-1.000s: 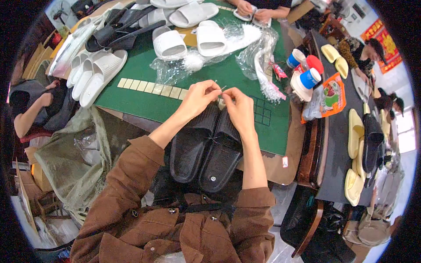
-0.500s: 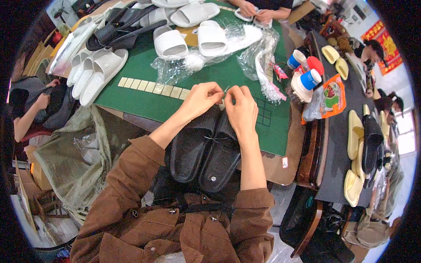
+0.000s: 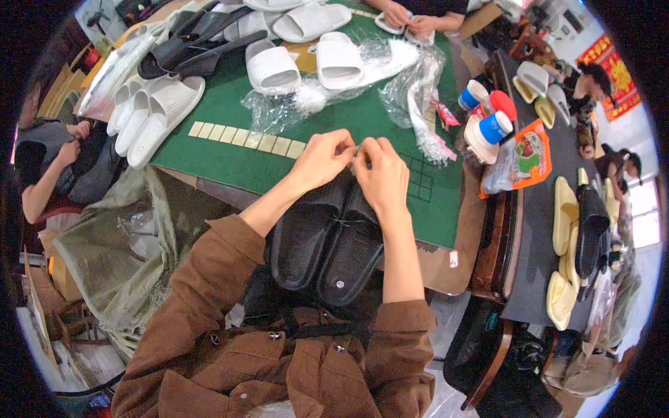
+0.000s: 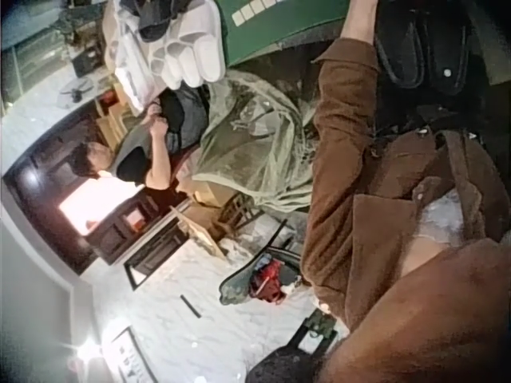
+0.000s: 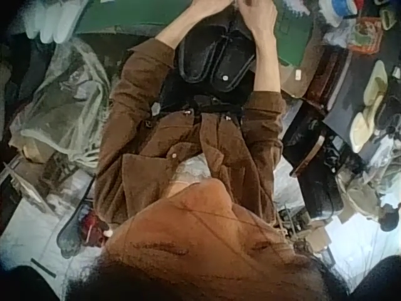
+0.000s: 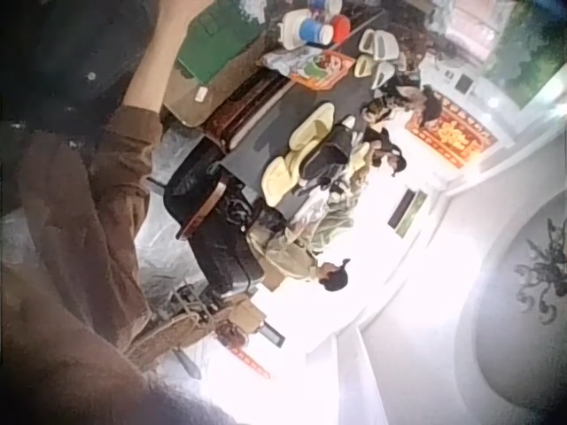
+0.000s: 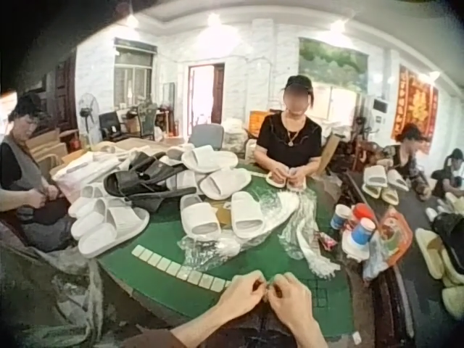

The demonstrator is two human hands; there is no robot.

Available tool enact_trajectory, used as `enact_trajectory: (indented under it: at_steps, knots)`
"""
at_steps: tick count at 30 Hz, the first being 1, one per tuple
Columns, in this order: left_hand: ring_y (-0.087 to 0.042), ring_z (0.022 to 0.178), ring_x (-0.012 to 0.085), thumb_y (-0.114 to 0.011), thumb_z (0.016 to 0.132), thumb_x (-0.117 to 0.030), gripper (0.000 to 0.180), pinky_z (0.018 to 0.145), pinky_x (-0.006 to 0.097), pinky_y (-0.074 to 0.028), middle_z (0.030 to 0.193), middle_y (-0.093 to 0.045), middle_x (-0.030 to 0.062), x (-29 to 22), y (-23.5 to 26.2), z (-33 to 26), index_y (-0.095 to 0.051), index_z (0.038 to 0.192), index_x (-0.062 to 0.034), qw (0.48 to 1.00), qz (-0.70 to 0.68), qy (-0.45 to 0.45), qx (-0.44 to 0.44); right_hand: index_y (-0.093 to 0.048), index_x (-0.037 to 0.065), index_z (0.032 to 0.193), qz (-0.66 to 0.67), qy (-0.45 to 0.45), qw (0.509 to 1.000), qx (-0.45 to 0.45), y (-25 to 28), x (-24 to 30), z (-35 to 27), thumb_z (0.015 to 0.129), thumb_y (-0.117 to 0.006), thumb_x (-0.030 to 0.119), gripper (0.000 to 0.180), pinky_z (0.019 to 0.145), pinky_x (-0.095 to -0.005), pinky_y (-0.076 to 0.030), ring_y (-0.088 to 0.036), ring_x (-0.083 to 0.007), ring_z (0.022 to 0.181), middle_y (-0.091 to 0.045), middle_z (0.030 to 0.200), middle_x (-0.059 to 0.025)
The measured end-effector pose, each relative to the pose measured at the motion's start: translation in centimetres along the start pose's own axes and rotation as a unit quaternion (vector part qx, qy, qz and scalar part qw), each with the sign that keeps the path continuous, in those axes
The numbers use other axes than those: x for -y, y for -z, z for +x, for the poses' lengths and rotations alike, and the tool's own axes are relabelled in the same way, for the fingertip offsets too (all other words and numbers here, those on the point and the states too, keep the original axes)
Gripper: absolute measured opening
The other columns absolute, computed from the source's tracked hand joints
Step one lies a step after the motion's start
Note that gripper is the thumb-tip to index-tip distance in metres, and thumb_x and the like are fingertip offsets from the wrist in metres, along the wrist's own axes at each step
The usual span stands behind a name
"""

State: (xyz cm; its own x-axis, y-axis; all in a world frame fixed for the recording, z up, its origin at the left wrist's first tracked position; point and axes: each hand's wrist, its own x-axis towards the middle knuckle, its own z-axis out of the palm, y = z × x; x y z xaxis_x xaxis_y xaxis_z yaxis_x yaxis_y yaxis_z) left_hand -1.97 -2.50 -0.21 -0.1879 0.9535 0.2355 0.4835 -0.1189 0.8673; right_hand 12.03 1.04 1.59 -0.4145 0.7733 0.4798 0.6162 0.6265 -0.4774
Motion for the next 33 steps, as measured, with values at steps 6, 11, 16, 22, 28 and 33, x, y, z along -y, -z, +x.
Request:
enact_trajectory:
  at_steps: [6,11,16,22,28,33]
  knots:
    - [-0.063,0.066,0.0248,-0.059,0.083,-0.012,0.015,0.062,0.036,-0.048,0.073,-0.064,0.0167,-0.1,-0.1,0.0,-0.06,0.086,0.0027,1.0,0.008,0.003,0.013,-0.055,0.002,0.078,-0.007,-0.021,1.0,0.002,-0.2,-0.1,0.0,0.079,-0.06,0.01,0.01,0.059,-0.0392,-0.045,-0.057,-0.031,0.065,-0.055,0.073,-0.0126]
    - [-0.064,0.067,0.0261,-0.058,0.082,-0.012,0.015,0.063,0.037,-0.048,0.074,-0.064,0.0176,0.4,0.1,-0.1,-0.059,0.086,0.0028,1.0,0.009,0.004,0.006,-0.055,0.001,0.078,0.016,0.019,0.998,0.053,0.1,0.0,0.3,0.078,-0.06,0.008,0.008,0.059,-0.0383,-0.045,-0.058,-0.0295,0.065,-0.057,0.074,-0.0125]
    - [-0.064,0.068,0.0244,-0.057,0.083,-0.01,0.014,0.063,0.036,-0.049,0.074,-0.065,0.0158,-0.1,-0.2,0.0,-0.06,0.086,0.0032,0.999,0.033,-0.005,0.015,-0.056,0.001,0.078,0.027,-0.035,0.999,0.002,-0.3,-0.6,0.1,0.079,-0.06,0.008,0.008,0.059,-0.0376,-0.045,-0.058,-0.028,0.064,-0.057,0.074,-0.0118]
    - [-0.067,0.069,0.028,-0.059,0.082,-0.01,0.014,0.064,0.038,-0.051,0.075,-0.067,0.0172,0.2,-0.2,0.0,-0.062,0.084,0.0029,0.998,-0.064,0.007,-0.007,-0.058,0.003,0.08,0.038,-0.022,0.999,0.012,-0.1,-0.7,0.0,0.08,-0.06,0.011,0.008,0.061,-0.0385,-0.047,-0.059,-0.0294,0.068,-0.059,0.077,-0.0115]
    - [-0.067,0.068,0.0263,-0.058,0.082,-0.009,0.013,0.063,0.037,-0.051,0.073,-0.066,0.0164,0.4,-0.2,0.1,-0.062,0.084,0.0033,0.998,-0.053,0.013,0.008,-0.062,0.003,0.087,0.106,-0.032,0.994,-0.002,-0.4,-0.6,0.2,0.083,-0.06,0.01,0.009,0.061,-0.0373,-0.048,-0.061,-0.0297,0.071,-0.062,0.083,-0.0121]
    - [-0.066,0.07,0.0181,-0.059,0.084,-0.009,0.014,0.064,0.031,-0.05,0.074,-0.066,0.0123,0.6,-0.1,0.0,-0.061,0.088,0.0036,0.998,-0.047,0.012,0.033,-0.061,-0.001,0.089,0.143,-0.037,0.989,-0.015,-0.2,-1.2,0.3,0.083,-0.062,0.005,0.008,0.059,-0.0322,-0.047,-0.059,-0.0223,0.066,-0.062,0.082,-0.0126]
